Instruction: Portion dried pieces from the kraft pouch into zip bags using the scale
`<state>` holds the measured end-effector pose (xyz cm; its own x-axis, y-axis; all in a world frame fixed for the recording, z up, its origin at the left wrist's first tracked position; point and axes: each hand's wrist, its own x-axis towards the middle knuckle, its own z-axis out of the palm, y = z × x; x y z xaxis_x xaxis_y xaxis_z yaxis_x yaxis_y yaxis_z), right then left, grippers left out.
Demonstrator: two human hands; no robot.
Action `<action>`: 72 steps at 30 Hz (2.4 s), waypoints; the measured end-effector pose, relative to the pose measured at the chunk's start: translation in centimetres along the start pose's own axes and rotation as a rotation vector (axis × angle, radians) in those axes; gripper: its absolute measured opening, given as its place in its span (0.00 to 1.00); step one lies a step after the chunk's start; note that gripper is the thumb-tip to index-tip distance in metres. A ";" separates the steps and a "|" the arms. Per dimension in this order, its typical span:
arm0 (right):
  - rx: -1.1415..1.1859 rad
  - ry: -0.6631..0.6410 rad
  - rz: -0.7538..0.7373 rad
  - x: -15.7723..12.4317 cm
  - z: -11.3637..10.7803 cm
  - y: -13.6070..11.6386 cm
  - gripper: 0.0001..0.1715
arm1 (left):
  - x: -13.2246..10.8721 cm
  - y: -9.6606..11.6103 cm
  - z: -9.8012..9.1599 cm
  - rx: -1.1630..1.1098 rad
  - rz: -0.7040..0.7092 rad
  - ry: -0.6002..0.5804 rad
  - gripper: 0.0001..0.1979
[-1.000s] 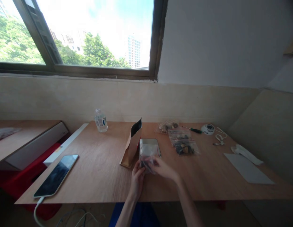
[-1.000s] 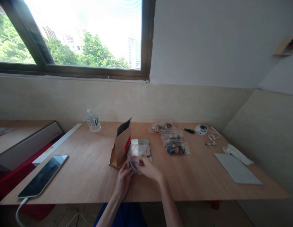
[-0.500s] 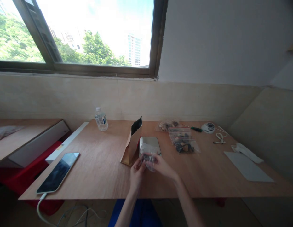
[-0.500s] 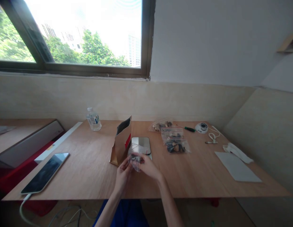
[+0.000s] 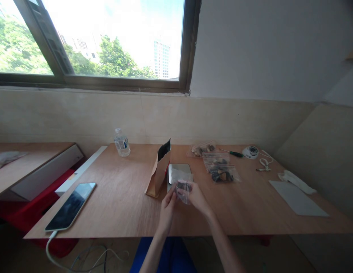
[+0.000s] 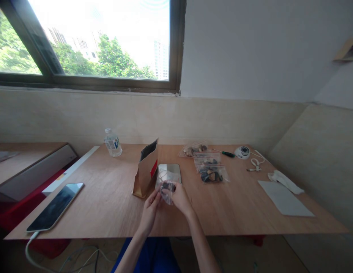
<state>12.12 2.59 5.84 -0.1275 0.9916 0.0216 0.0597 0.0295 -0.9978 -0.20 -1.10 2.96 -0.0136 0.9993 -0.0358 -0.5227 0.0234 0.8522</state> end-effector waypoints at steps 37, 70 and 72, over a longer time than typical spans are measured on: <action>0.365 0.033 -0.374 6.6 1.2 -12.1 0.25 | 0.6 -1.7 -2.9 -0.633 -0.268 -0.044 0.21; -0.274 0.458 -0.372 3.1 1.8 -7.9 0.17 | -0.1 -1.2 -2.3 -0.556 -0.299 -0.007 0.16; -0.215 0.449 -0.135 1.8 1.5 -5.5 0.26 | 0.0 -1.4 -2.0 -0.534 -0.289 -0.019 0.17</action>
<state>10.06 4.03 11.22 0.2862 0.9322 0.2216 0.2800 0.1398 -0.9498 -1.19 -1.23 0.75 0.2053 0.9553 -0.2127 -0.8585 0.2801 0.4296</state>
